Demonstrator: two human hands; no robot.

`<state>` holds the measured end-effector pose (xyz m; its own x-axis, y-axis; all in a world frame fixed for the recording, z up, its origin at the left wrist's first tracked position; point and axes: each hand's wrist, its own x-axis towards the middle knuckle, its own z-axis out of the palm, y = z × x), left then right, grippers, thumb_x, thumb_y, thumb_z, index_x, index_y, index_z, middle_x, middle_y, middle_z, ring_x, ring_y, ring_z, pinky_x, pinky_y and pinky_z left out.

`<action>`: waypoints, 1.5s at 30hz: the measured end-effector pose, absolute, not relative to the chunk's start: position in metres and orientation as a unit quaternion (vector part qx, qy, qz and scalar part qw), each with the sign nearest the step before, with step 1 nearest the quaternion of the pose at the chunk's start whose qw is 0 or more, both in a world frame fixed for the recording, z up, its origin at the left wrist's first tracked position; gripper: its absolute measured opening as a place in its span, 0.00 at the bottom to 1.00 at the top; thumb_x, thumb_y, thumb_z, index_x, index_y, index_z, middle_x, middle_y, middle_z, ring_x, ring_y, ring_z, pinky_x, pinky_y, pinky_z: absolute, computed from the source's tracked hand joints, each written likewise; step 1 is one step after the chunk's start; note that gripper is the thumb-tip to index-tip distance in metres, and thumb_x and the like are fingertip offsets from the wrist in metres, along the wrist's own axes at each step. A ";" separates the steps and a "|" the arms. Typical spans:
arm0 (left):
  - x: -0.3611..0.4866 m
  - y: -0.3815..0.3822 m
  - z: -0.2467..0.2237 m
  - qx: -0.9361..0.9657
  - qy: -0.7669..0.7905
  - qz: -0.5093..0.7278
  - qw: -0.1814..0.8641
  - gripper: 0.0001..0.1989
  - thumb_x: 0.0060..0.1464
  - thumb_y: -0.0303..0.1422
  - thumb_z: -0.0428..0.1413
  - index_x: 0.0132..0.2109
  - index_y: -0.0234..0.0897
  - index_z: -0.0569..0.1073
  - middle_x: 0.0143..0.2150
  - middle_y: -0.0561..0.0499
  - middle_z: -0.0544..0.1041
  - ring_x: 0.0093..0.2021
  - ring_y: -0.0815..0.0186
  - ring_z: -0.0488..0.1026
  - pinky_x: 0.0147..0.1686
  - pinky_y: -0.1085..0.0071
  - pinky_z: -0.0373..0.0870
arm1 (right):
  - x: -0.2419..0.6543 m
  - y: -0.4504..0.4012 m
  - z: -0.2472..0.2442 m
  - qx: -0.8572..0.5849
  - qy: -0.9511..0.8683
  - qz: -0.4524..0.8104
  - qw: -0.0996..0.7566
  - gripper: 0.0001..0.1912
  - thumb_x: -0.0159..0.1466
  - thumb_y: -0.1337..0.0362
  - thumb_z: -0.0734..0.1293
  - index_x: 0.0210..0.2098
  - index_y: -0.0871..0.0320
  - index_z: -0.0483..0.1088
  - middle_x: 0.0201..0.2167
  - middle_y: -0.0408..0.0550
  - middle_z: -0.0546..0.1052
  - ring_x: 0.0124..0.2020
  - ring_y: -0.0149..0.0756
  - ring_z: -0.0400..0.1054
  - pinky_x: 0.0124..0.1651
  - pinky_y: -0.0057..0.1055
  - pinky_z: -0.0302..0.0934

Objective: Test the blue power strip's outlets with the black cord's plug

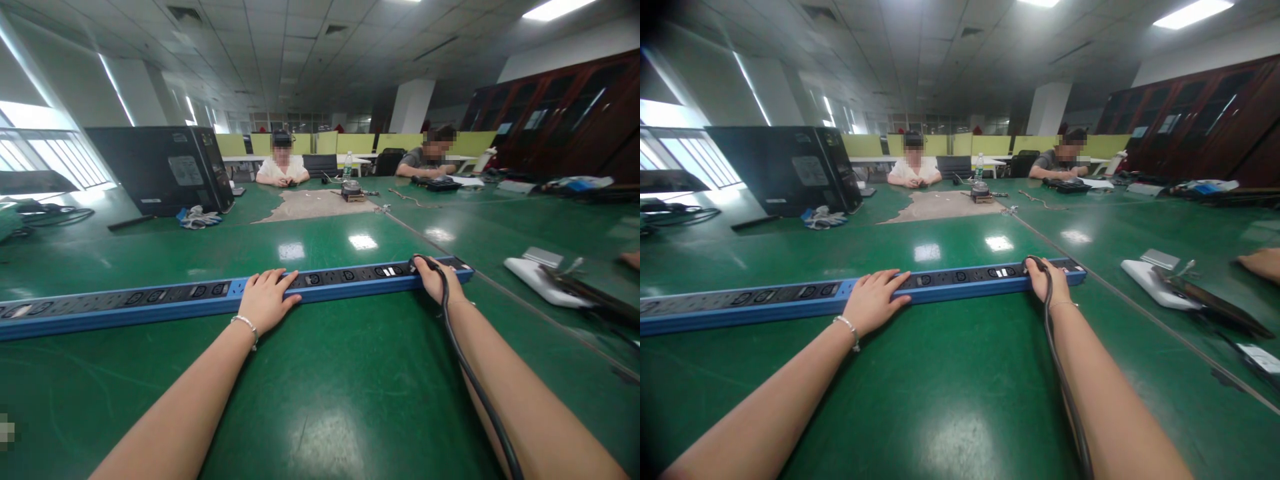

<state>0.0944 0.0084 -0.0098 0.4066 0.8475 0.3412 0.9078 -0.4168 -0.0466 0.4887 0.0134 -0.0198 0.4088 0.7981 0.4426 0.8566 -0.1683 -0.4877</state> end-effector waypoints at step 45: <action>0.094 0.008 -0.010 -0.833 -0.518 -0.138 0.133 0.25 0.56 0.48 0.46 0.60 0.50 0.61 0.59 0.49 0.67 0.57 0.56 0.63 0.54 0.56 0.57 | 0.518 0.007 -0.027 -0.716 -0.499 -0.044 0.486 0.19 0.59 0.53 0.58 0.41 0.55 0.74 0.43 0.50 0.77 0.53 0.45 0.64 0.58 0.43 0.54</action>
<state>0.0939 0.0085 -0.0098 0.4243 0.8274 0.3681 0.9008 -0.4271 -0.0782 0.5180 0.0068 -0.0272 0.4986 0.6718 0.5478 0.7573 -0.0301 -0.6524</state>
